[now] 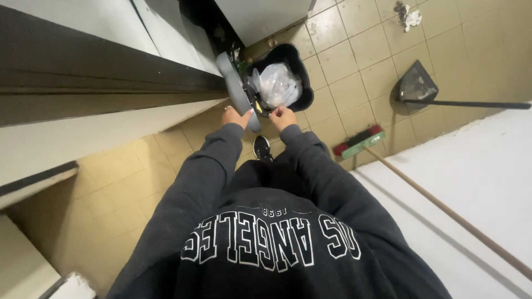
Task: The person sweeps a tiled bathroom floor using a broom, gathering debris into a pile near a trash bin. They briefly move the bin to access the area, then continue sweeping around the toilet, sink, and walls.
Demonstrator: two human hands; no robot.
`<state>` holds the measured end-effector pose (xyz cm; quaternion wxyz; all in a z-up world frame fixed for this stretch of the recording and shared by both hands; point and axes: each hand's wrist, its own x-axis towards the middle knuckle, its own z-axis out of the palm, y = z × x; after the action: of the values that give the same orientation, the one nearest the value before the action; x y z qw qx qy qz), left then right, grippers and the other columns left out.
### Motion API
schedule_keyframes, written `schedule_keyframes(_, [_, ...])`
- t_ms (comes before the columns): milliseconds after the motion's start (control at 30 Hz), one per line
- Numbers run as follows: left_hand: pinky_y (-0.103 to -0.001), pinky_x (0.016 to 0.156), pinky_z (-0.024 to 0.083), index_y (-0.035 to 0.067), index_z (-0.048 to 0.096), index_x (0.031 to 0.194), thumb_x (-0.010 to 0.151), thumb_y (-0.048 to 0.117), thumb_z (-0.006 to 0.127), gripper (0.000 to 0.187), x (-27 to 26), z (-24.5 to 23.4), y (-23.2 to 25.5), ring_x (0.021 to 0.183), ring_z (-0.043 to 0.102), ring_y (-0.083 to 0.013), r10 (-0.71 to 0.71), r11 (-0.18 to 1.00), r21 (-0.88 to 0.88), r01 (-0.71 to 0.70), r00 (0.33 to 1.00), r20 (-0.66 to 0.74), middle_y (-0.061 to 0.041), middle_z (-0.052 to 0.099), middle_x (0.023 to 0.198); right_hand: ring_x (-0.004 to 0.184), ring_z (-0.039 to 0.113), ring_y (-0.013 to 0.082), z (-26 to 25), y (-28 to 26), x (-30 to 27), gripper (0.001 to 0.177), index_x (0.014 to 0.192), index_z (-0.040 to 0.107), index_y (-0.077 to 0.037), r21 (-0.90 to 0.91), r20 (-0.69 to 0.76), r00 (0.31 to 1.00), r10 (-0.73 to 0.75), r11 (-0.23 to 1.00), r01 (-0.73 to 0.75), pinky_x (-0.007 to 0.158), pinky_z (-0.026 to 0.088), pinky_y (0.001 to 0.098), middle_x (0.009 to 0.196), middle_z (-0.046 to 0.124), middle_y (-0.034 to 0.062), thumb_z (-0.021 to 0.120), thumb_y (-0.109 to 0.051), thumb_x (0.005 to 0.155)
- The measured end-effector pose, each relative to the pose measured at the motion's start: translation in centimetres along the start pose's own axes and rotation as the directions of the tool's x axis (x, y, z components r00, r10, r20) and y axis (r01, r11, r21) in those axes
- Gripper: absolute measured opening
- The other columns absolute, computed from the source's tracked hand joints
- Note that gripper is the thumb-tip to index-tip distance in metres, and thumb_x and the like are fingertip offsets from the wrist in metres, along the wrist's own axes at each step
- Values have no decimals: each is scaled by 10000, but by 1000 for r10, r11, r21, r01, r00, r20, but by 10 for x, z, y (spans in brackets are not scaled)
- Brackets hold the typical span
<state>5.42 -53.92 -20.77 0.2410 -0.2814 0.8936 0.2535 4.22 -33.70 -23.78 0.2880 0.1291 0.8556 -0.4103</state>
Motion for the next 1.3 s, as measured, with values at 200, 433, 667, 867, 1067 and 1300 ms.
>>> schedule_keyframes(200, [-480, 963, 529, -96, 464, 1213, 776, 488, 772, 792, 5, 15, 15, 1138, 630, -391, -76, 995, -68, 71, 995, -69, -294, 638, 1154, 911, 702, 286, -18, 20, 38, 122, 835, 705, -185, -106, -50, 999, 15, 994, -20, 822, 549, 402, 821, 720, 73, 686, -300, 798])
schedule_keyframes(433, [-509, 963, 515, -89, 418, 1235, 731, 501, 809, 869, 36, 51, 5, 1113, 612, -463, -82, 986, -164, 39, 962, -262, -341, 596, 1145, 948, 705, 296, -41, 82, 132, 113, 897, 721, -177, -265, -126, 992, 24, 963, -57, 853, 558, 415, 868, 734, 87, 677, -256, 830])
schedule_keyframes(667, [-536, 962, 505, -64, 358, 1341, 758, 355, 816, 852, 41, 39, 14, 1116, 604, -483, -107, 964, -264, 22, 943, -315, -343, 594, 1171, 1106, 662, 293, -39, 134, 213, 350, 1218, 642, -180, -364, -92, 982, 165, 912, -188, 948, 537, 439, 1101, 714, 113, 645, -334, 903])
schedule_keyframes(867, [-499, 954, 509, -8, 395, 1347, 723, 404, 827, 865, 44, 38, 11, 1118, 613, -447, -132, 968, -244, 52, 937, -323, -304, 614, 1160, 1275, 557, 323, -13, 187, 276, 633, 1470, 432, -135, -366, -41, 966, 254, 896, -251, 1076, 459, 462, 1349, 595, 182, 638, -409, 938])
schedule_keyframes(1067, [-489, 956, 509, 4, 416, 1355, 708, 420, 822, 869, 35, 12, 28, 1133, 615, -428, -182, 951, -289, 110, 954, -236, -286, 628, 1178, 1288, 547, 301, -4, 194, 309, 645, 1499, 392, -123, -416, -27, 966, 258, 876, -246, 1081, 455, 449, 1369, 586, 171, 597, -413, 960])
schedule_keyframes(1300, [-477, 944, 526, 87, 420, 1383, 689, 417, 816, 865, 33, 12, 24, 1121, 628, -400, -222, 938, -309, 154, 954, -200, -241, 648, 1173, 1134, 642, 348, -9, 182, 322, 379, 1293, 590, -125, -465, 3, 990, 144, 876, -126, 971, 518, 490, 1142, 693, 161, 564, -331, 976])
